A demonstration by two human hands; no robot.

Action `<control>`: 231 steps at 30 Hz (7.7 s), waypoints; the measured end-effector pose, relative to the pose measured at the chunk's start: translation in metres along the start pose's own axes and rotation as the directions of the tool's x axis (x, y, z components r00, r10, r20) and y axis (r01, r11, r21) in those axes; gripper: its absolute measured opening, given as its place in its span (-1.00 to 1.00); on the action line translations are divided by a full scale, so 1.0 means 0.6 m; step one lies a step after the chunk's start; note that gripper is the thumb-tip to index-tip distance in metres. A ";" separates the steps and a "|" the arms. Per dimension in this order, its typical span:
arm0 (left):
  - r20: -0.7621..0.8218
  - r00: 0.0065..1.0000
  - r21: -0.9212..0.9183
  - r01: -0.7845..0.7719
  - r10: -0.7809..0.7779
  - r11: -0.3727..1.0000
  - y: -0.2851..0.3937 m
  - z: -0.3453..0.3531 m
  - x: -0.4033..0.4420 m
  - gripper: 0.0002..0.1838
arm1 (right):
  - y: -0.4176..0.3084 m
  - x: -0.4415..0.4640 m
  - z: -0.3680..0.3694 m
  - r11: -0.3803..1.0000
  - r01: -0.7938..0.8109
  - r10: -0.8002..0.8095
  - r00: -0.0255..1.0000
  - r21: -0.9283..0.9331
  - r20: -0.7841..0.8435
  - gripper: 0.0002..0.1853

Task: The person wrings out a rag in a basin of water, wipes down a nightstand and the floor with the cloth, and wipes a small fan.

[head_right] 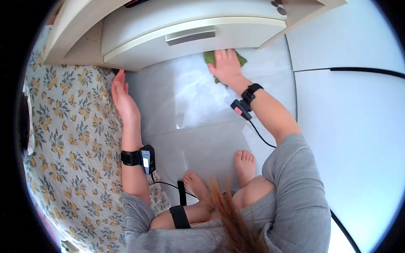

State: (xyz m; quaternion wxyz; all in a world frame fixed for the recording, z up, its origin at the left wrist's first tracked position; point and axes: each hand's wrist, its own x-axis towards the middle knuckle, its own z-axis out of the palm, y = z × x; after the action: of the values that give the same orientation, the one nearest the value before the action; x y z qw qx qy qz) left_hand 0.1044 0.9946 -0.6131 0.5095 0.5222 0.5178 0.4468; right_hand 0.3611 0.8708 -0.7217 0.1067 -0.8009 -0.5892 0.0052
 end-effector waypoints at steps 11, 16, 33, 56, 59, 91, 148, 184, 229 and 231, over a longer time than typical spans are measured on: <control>0.307 0.940 0.083 -0.181 0.148 0.980 -0.005 0.060 -0.046 -0.61 | 0.085 -0.042 -0.007 0.934 -0.318 0.303 0.946 -0.163 -0.112 -0.36; 0.364 0.922 0.082 -0.172 0.132 0.982 0.006 0.084 -0.068 -0.62 | 0.089 -0.098 -0.086 0.857 -0.489 0.512 0.783 -0.159 0.352 -0.53; 0.495 0.867 0.115 -0.128 0.055 0.985 -0.036 0.110 -0.079 -0.62 | 0.043 -0.105 -0.135 0.707 -0.485 0.087 0.781 0.514 0.618 -0.58; 0.582 0.683 0.363 0.269 -0.442 0.892 -0.041 0.023 -0.087 -0.75 | -0.025 -0.215 -0.187 0.505 -0.416 0.299 0.906 0.756 0.299 -0.78; 0.534 0.649 0.400 0.371 -0.542 0.838 -0.013 0.005 -0.111 -0.77 | -0.046 -0.246 -0.269 0.182 -0.444 0.292 0.876 0.877 0.383 -0.75; 0.634 0.749 0.180 0.102 -0.195 0.978 0.898 -0.076 -0.402 -0.55 | -0.213 -0.149 -1.152 -0.207 -0.576 -0.054 0.814 0.791 0.579 -0.59; -0.402 0.913 0.689 0.351 -0.069 0.634 0.772 -0.585 -0.211 -0.66 | -0.916 0.129 -0.860 0.406 0.837 -0.893 0.449 0.365 -0.036 -0.51; -0.532 0.825 0.379 0.433 -0.190 0.818 0.757 -0.621 -0.225 -0.48 | -0.822 0.198 -0.888 -0.390 -0.553 0.041 0.789 0.736 0.614 -0.52; -0.805 0.561 0.116 0.467 -0.193 0.876 0.680 -0.594 -0.236 -0.56 | -1.078 0.147 -0.683 0.346 0.753 -0.864 0.488 0.560 -0.123 -0.71; -0.808 0.534 0.045 0.476 -0.248 0.878 0.668 -0.599 -0.233 -0.55 | -1.071 0.168 -0.667 0.359 0.745 -0.856 0.503 0.562 -0.121 -0.72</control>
State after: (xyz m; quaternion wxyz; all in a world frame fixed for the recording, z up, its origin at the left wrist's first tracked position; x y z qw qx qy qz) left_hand -0.2277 0.9023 -0.1767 0.2411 0.2162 0.8377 0.4397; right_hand -0.1604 1.0818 -0.2047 0.2614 -0.3365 -0.8828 0.1979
